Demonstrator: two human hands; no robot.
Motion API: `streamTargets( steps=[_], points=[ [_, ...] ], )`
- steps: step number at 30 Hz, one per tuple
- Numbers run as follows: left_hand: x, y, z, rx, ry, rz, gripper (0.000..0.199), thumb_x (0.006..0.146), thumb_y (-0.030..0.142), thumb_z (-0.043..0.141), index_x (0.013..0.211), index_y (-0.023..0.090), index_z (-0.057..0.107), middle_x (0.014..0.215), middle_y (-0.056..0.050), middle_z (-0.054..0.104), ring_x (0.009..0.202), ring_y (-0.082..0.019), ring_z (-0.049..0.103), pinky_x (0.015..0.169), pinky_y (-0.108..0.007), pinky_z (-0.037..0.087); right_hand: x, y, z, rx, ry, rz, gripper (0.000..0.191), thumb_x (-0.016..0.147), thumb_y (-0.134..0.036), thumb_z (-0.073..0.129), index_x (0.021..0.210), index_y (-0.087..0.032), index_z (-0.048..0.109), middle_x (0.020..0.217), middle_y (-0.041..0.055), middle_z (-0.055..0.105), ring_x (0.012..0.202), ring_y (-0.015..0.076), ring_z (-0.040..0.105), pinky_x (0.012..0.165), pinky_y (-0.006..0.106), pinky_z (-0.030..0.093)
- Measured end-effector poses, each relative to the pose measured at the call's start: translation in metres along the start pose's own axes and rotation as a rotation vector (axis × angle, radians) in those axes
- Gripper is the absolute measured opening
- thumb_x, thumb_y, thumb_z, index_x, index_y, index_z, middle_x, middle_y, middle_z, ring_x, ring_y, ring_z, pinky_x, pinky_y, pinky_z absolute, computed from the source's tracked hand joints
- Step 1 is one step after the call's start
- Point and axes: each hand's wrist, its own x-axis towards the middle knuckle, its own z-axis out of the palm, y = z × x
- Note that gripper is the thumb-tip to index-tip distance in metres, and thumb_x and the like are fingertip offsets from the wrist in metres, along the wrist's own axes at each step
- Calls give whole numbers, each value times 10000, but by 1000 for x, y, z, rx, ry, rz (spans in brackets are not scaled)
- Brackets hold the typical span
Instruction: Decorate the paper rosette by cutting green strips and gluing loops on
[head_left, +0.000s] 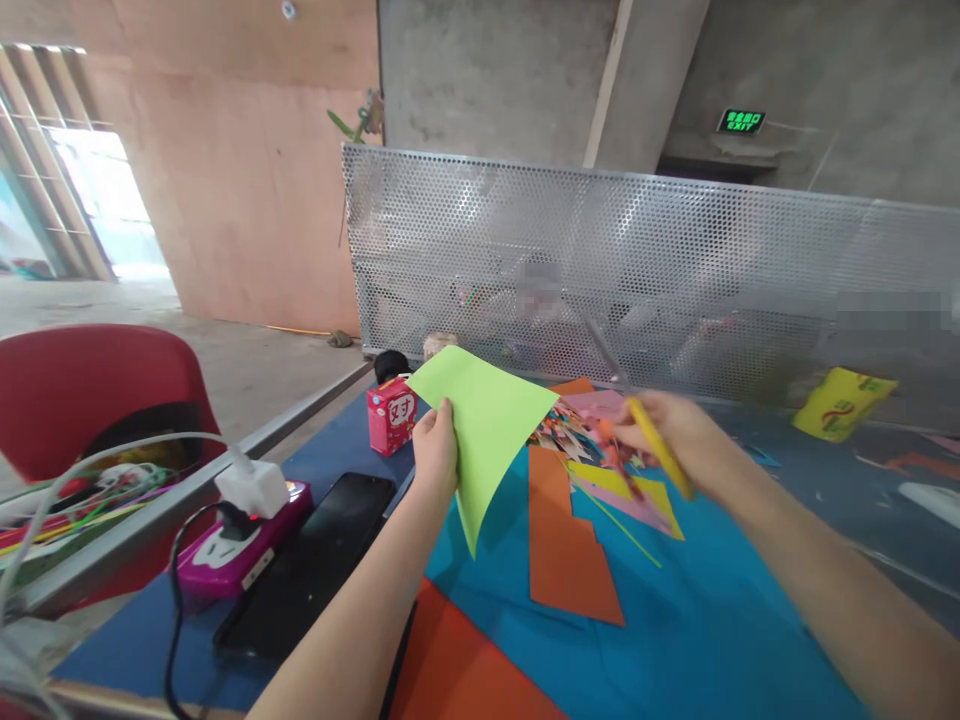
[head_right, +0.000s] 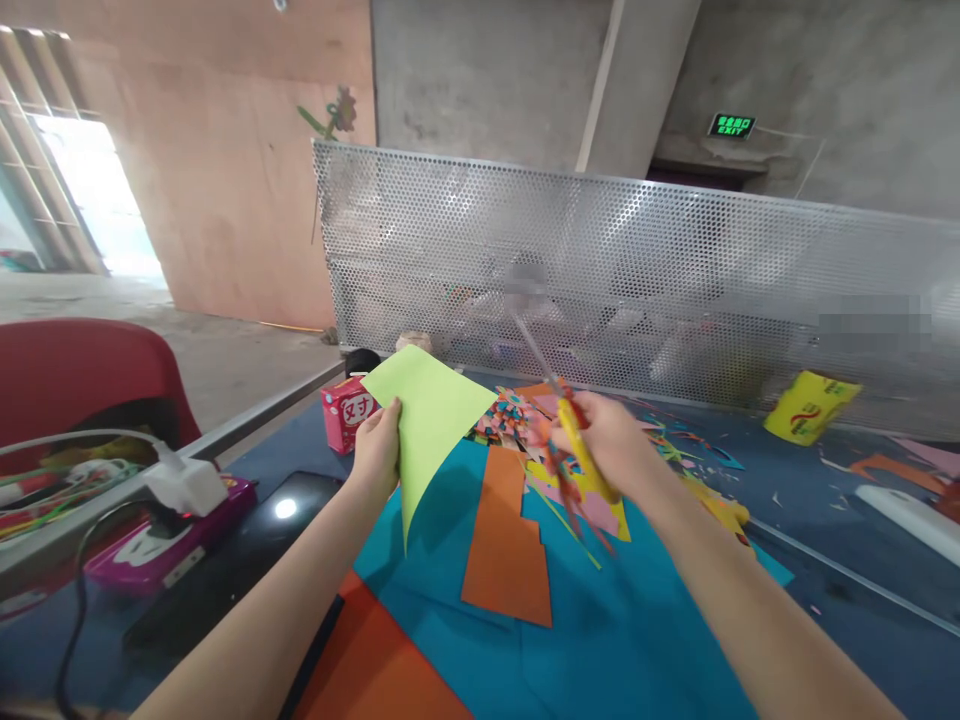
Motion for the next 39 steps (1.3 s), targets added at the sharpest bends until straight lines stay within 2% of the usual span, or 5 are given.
streamTargets(
  steps=[4, 10, 16, 26, 39],
  points=[
    [-2, 2, 1, 32, 7, 4, 147, 760, 211, 495, 664, 137, 579, 510, -2, 607, 478, -127, 587, 565, -259, 478, -7, -1, 30, 187, -307, 107, 333, 579, -394, 673, 764, -176, 502, 601, 1, 597, 449, 132, 587, 310, 165, 336],
    [-4, 5, 3, 64, 12, 2, 143, 757, 197, 495, 664, 131, 581, 504, -7, 606, 467, -124, 584, 549, -254, 480, -8, 14, 30, 343, -172, 253, 401, 590, -457, 655, 839, -184, 498, 769, 44, 648, 400, 103, 564, 261, 162, 294],
    [-2, 2, 3, 98, -1, 14, 139, 750, 218, 515, 666, 134, 588, 483, 1, 591, 484, -124, 589, 545, -244, 483, -14, 43, 26, 333, -127, 218, 385, 609, -484, 612, 842, -201, 492, 521, -16, 604, 362, 130, 539, 264, 188, 263],
    [-8, 0, 7, 183, -53, 98, 130, 748, 254, 533, 703, 157, 608, 536, 8, 612, 456, -102, 561, 551, -243, 480, -20, 68, 15, -131, -242, 45, 203, 705, -372, 550, 746, -181, 497, 637, 15, 640, 568, 142, 594, 480, 209, 397],
    [-4, -4, 4, 152, 35, 112, 110, 747, 223, 516, 700, 152, 585, 552, -3, 595, 564, -133, 601, 658, -282, 494, -4, 92, 46, -624, 13, 72, 231, 731, -345, 502, 905, -196, 531, 942, 82, 639, 883, 236, 585, 620, 262, 384]
  ],
)
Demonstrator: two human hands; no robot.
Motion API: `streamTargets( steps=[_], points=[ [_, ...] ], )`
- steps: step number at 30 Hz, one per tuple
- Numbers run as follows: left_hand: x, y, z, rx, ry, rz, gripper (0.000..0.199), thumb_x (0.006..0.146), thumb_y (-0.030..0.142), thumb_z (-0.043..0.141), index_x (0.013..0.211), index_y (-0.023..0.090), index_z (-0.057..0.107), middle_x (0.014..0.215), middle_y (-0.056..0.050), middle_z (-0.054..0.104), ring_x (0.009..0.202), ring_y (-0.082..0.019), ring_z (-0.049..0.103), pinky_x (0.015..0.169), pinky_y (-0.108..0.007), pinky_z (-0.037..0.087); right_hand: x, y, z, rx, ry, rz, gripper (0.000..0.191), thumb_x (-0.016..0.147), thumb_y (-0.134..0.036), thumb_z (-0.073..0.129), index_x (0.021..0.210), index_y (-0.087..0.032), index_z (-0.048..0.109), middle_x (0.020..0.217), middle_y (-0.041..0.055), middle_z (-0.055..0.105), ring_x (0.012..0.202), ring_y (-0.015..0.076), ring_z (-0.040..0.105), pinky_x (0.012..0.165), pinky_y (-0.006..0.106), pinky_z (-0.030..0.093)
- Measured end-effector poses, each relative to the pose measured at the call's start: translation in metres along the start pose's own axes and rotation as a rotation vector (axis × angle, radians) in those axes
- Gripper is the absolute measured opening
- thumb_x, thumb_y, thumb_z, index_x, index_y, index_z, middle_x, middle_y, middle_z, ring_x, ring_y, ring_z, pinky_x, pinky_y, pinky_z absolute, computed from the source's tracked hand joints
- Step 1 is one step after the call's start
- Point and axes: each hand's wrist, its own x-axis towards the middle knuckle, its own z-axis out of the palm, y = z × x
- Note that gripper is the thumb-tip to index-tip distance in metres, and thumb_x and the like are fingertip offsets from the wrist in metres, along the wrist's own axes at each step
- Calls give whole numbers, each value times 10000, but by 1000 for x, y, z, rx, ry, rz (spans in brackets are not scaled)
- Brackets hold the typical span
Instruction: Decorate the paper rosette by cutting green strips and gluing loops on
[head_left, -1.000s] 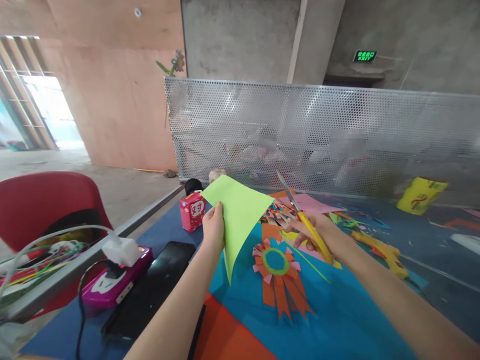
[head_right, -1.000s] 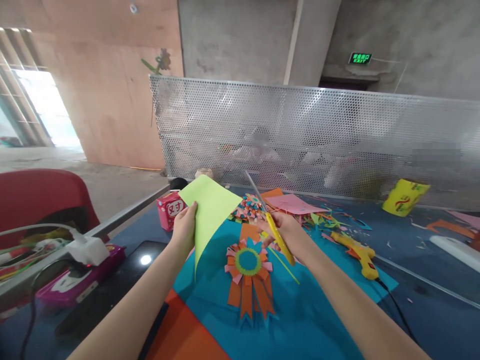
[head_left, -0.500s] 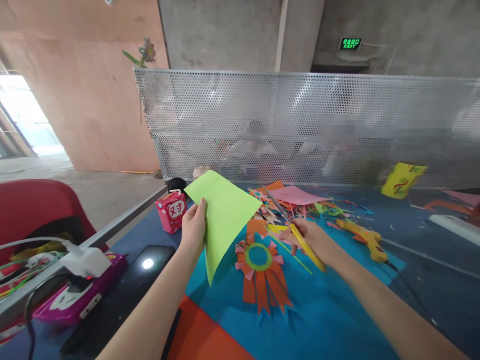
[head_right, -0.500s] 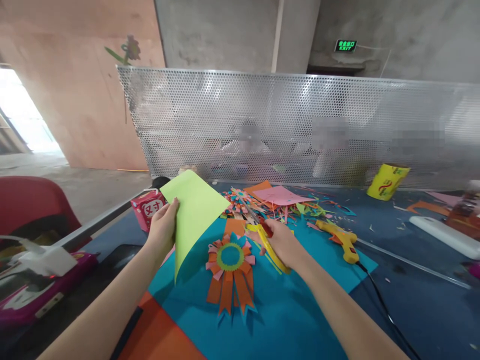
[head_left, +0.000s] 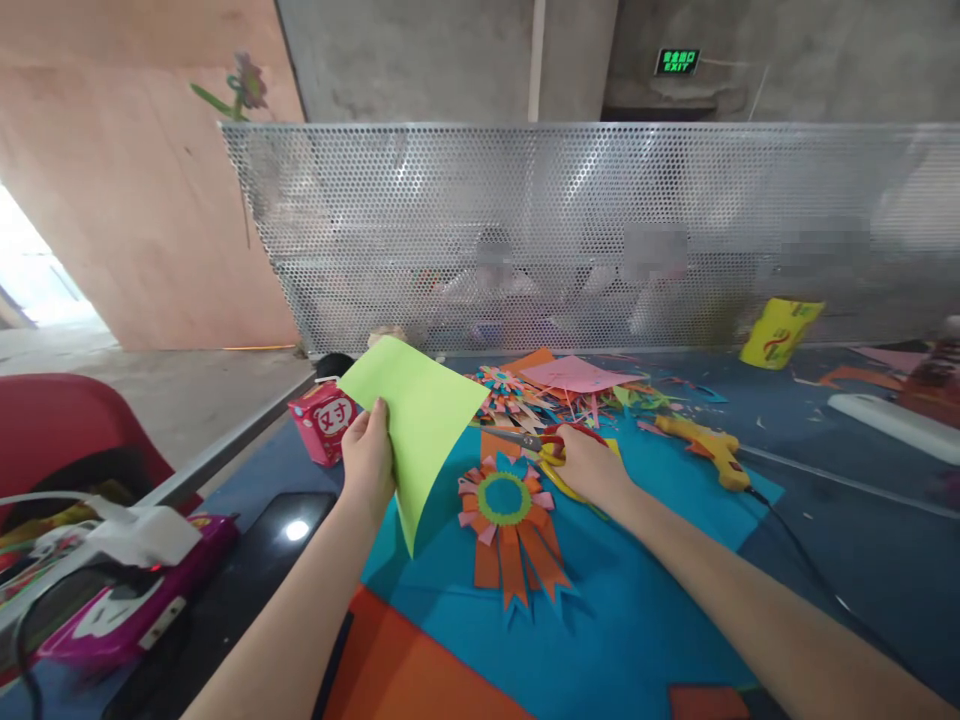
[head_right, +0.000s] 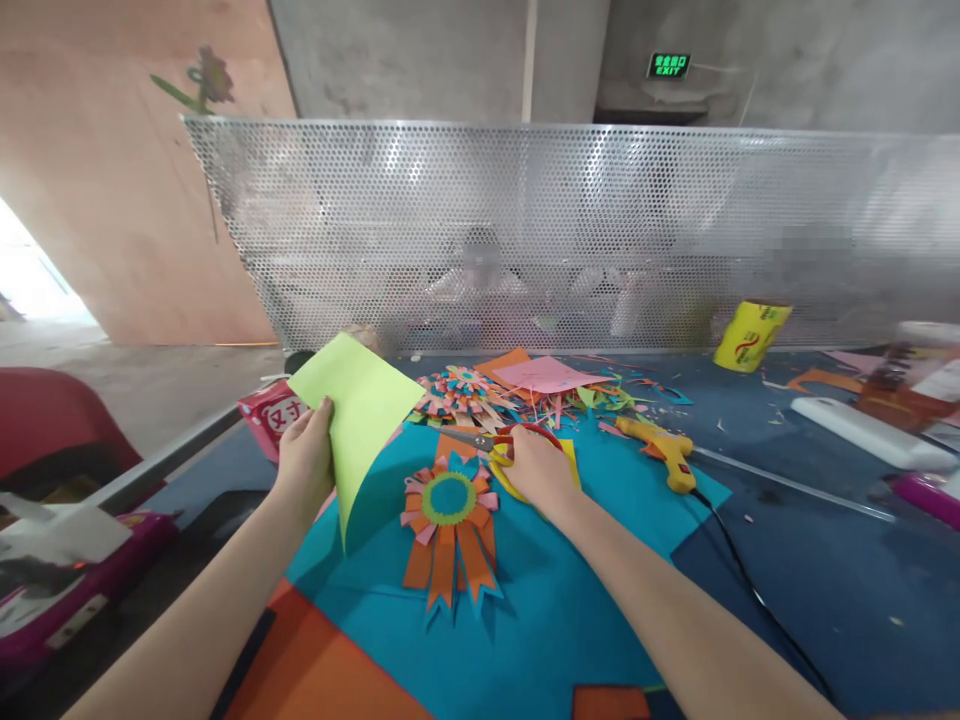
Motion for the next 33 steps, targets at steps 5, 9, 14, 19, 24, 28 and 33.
streamTargets(
  steps=[5, 9, 14, 19, 24, 28, 33],
  points=[
    [0, -1, 1, 3, 3, 17, 101, 741, 221, 522, 702, 155, 587, 552, -5, 596, 577, -139, 603, 668, -289, 491, 7, 1, 3, -65, 38, 48, 233, 753, -351, 488, 915, -185, 512, 875, 89, 648, 860, 230, 593, 620, 257, 386],
    [-2, 2, 1, 11, -25, -2, 116, 752, 216, 507, 693, 155, 585, 531, 2, 588, 554, -133, 596, 641, -280, 488, 13, 9, -4, -91, 102, 84, 229, 743, -282, 501, 931, -151, 503, 908, 142, 628, 879, 248, 583, 638, 269, 385],
    [-6, 2, 3, 41, -90, 18, 108, 740, 238, 516, 714, 161, 588, 526, 15, 582, 530, -125, 577, 576, -250, 470, 10, 22, -19, -22, 160, 89, 189, 780, -288, 425, 911, -179, 507, 895, 110, 630, 841, 229, 588, 609, 257, 377],
    [-6, -3, 1, 182, -203, 120, 204, 689, 359, 566, 689, 155, 567, 537, 21, 558, 501, -116, 525, 503, -219, 423, 6, 24, -35, 59, 209, 47, 148, 754, -257, 437, 860, -176, 500, 841, 93, 618, 821, 215, 568, 622, 257, 374],
    [-7, 1, -4, 230, -119, 338, 285, 701, 444, 540, 666, 162, 532, 579, 20, 530, 528, -105, 477, 496, -197, 379, -6, 14, -48, 270, 166, -104, 126, 752, -334, 434, 752, -209, 419, 680, -3, 554, 629, 148, 528, 555, 228, 384],
    [-5, 2, -6, 203, -53, 376, 278, 729, 442, 511, 682, 168, 528, 554, 28, 485, 515, -104, 435, 487, -197, 348, -9, 11, -40, 452, -72, -131, 251, 656, -421, 537, 646, -222, 385, 552, -38, 446, 549, 148, 474, 474, 234, 366],
    [-5, 1, -6, 229, 13, 444, 282, 754, 432, 485, 632, 178, 474, 574, 31, 474, 525, -100, 418, 498, -200, 334, -15, 7, -33, 527, -316, -119, 214, 621, -378, 583, 630, -221, 438, 533, -40, 435, 508, 137, 451, 452, 234, 359]
  ],
)
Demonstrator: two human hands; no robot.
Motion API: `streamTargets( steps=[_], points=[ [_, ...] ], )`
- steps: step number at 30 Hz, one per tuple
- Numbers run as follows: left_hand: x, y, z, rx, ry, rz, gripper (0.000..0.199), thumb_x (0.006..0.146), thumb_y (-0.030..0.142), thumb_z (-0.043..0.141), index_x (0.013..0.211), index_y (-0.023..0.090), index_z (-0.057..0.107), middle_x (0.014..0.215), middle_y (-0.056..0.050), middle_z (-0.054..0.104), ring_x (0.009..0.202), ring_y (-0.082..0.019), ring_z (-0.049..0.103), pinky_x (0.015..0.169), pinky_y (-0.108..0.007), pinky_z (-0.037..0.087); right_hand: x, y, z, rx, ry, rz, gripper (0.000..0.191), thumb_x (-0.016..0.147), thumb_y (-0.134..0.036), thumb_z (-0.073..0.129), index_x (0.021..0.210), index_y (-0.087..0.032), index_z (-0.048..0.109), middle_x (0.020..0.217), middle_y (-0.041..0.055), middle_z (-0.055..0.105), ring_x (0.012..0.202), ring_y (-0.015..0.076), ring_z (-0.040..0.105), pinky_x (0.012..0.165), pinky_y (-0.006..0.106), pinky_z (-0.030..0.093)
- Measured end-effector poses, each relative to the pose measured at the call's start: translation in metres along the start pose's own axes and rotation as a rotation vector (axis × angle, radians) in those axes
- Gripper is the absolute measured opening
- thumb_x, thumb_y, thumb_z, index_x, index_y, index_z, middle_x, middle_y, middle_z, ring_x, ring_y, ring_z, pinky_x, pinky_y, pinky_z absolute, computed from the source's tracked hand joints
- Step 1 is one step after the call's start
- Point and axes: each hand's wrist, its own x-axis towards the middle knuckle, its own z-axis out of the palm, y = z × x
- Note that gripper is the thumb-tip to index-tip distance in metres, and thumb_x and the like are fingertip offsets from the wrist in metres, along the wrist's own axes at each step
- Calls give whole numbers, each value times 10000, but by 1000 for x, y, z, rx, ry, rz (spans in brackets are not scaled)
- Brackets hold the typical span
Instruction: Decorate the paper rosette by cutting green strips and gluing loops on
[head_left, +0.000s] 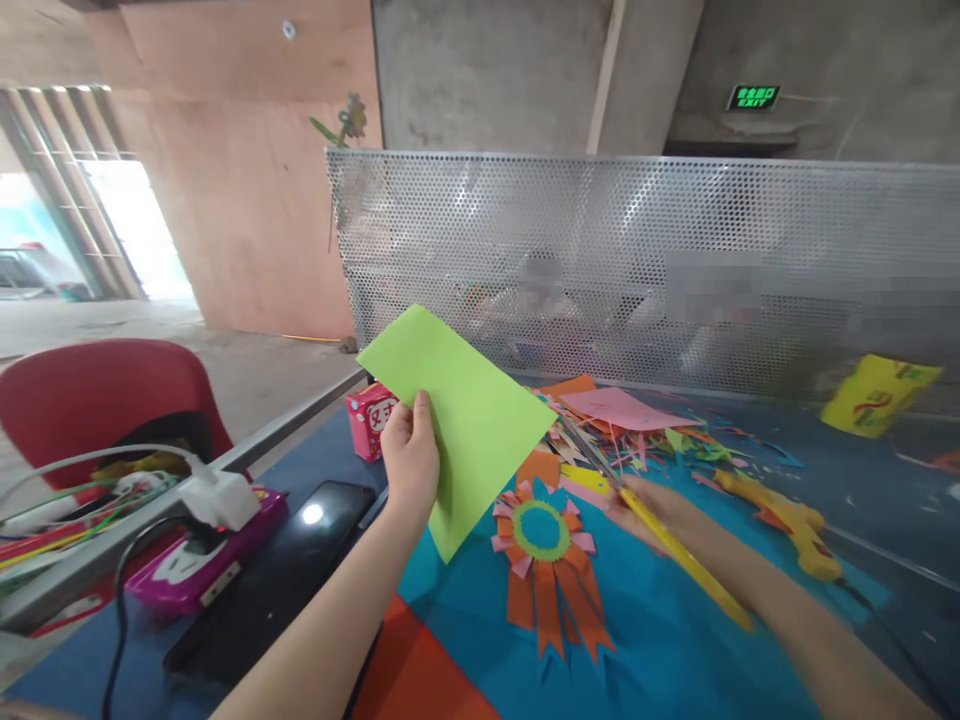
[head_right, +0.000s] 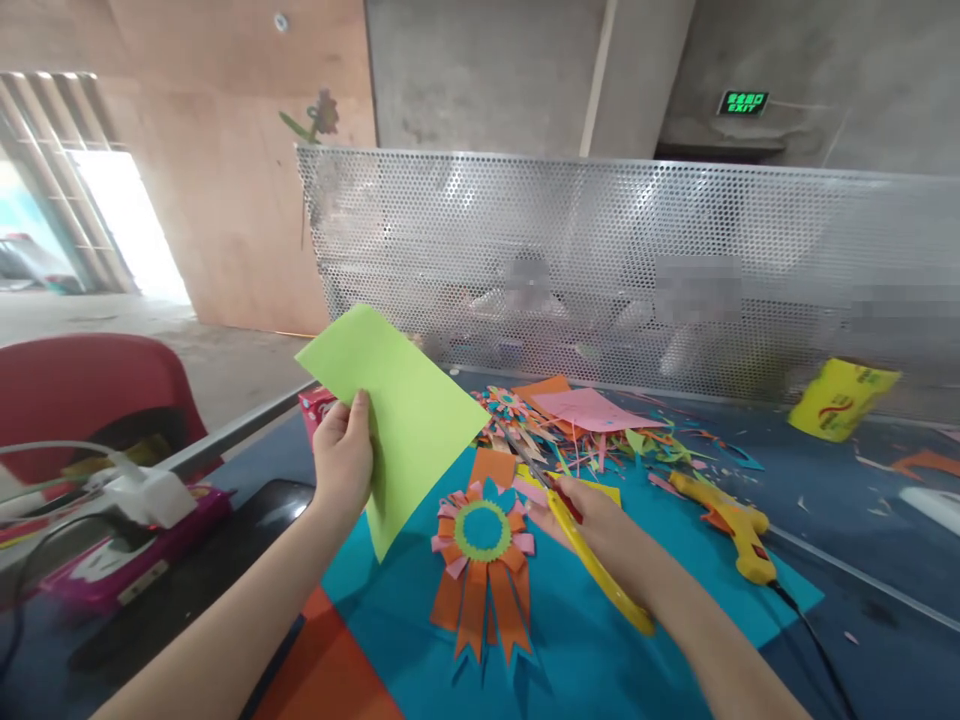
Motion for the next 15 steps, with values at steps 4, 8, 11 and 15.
streamTargets(
  steps=[4, 8, 11, 15],
  points=[
    [-2, 1, 0, 47, 18, 27, 308, 762, 416, 485, 573, 185, 410, 528, 45, 408, 497, -95, 376, 473, -199, 305, -6, -2, 3, -20, -14, -60, 204, 640, -372, 566, 593, -225, 432, 554, -20, 456, 544, 158, 469, 471, 254, 375],
    [-7, 3, 2, 49, -1, 40, 289, 768, 419, 479, 601, 187, 440, 553, 37, 444, 506, -98, 393, 477, -203, 314, -5, 1, 8, -6, -19, -70, 160, 645, -361, 558, 605, -237, 464, 564, -10, 503, 553, 168, 491, 490, 269, 392],
    [-10, 5, 3, 55, -22, 49, 285, 764, 432, 482, 622, 185, 460, 563, 33, 453, 503, -99, 393, 465, -204, 307, -3, 3, 11, -13, -18, -71, 154, 625, -364, 575, 590, -240, 490, 544, -12, 517, 519, 163, 487, 461, 263, 378],
    [-11, 4, 4, 59, -34, 54, 305, 758, 440, 487, 598, 187, 431, 543, 39, 424, 493, -95, 378, 458, -203, 301, -1, 5, 15, -29, -14, -68, 182, 629, -386, 569, 567, -241, 479, 505, -19, 479, 485, 151, 461, 439, 256, 357]
  ],
)
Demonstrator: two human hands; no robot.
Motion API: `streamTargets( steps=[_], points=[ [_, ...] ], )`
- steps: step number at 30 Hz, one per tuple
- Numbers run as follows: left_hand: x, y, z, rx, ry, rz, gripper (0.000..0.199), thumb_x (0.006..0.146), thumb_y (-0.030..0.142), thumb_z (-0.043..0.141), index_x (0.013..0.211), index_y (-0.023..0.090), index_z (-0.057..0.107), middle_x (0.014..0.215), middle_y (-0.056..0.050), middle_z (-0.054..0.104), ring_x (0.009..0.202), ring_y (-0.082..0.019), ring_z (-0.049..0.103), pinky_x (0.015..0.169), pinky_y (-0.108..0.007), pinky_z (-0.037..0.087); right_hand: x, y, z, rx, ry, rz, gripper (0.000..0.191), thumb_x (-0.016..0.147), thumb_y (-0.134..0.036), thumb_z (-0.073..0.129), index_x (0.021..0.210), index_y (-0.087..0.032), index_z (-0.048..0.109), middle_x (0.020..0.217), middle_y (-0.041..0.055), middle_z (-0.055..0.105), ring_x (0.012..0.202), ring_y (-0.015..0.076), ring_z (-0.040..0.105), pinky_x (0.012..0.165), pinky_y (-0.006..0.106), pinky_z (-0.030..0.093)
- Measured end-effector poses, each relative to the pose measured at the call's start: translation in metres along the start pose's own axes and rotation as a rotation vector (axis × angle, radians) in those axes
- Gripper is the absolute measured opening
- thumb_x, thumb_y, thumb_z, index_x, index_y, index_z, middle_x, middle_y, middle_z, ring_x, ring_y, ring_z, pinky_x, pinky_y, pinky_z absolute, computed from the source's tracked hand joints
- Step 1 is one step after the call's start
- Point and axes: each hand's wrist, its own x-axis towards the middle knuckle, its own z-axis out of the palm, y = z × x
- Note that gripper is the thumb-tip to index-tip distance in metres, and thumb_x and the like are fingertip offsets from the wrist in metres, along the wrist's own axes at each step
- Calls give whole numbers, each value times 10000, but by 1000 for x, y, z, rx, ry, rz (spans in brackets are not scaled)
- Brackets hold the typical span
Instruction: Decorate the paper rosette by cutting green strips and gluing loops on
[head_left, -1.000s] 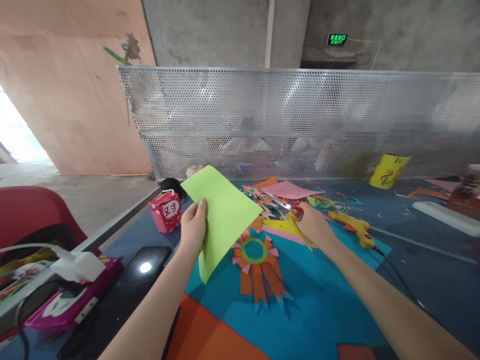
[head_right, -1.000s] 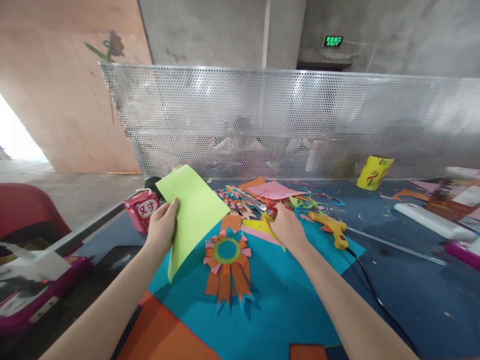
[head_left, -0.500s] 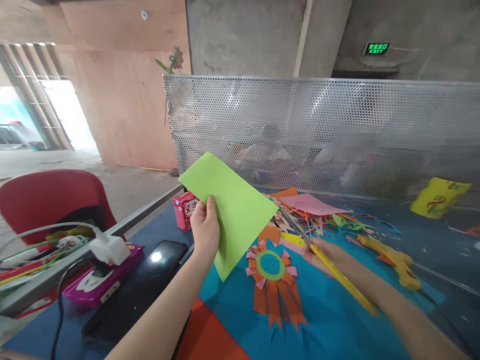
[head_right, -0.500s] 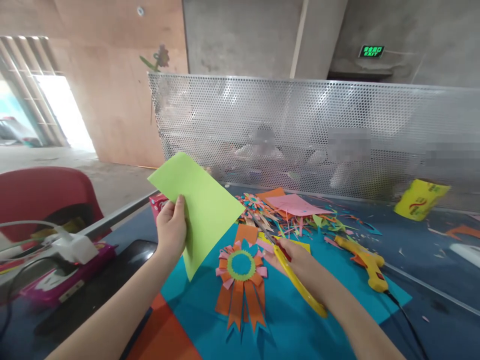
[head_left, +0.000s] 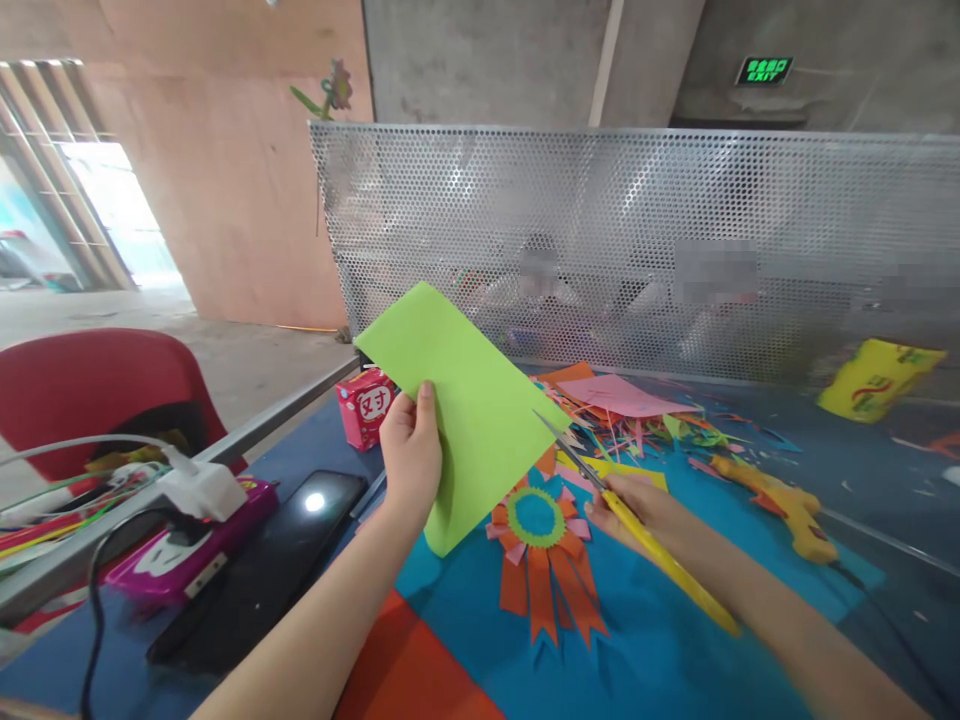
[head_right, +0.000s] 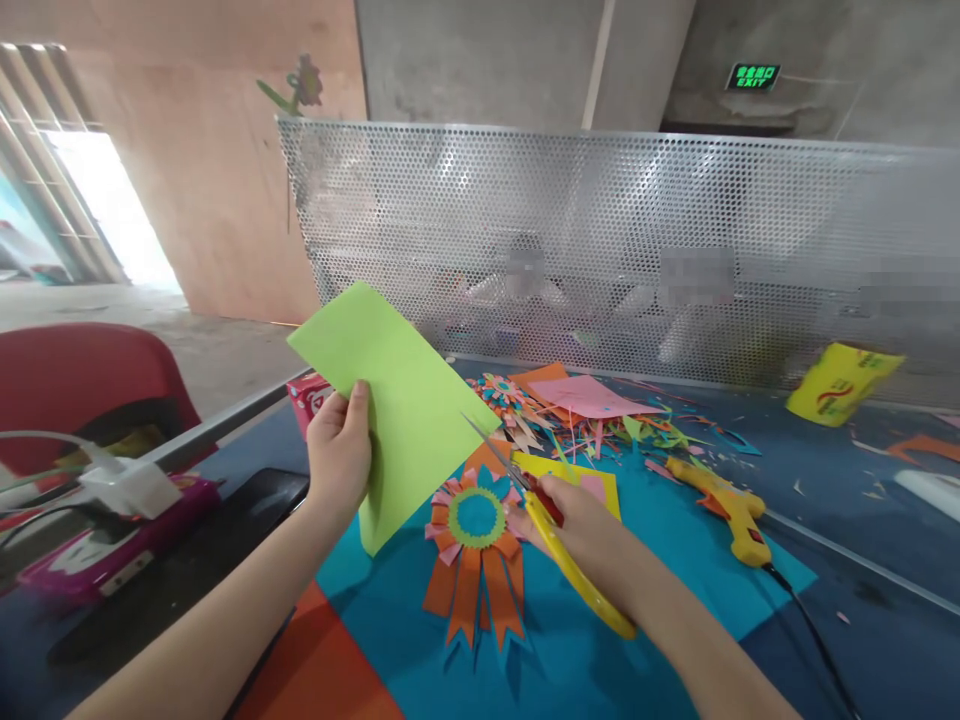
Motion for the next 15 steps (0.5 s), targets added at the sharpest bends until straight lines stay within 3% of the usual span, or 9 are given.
streamTargets(
  steps=[15],
  points=[
    [1, -2, 0, -26, -12, -21, 293, 753, 450, 493, 628, 186, 468, 552, 33, 453, 490, -97, 392, 459, -204, 312, 1, 4, 1, 8, 33, 26, 245, 624, -433, 575, 548, -228, 463, 489, -27, 441, 452, 133, 441, 393, 237, 324]
  ],
)
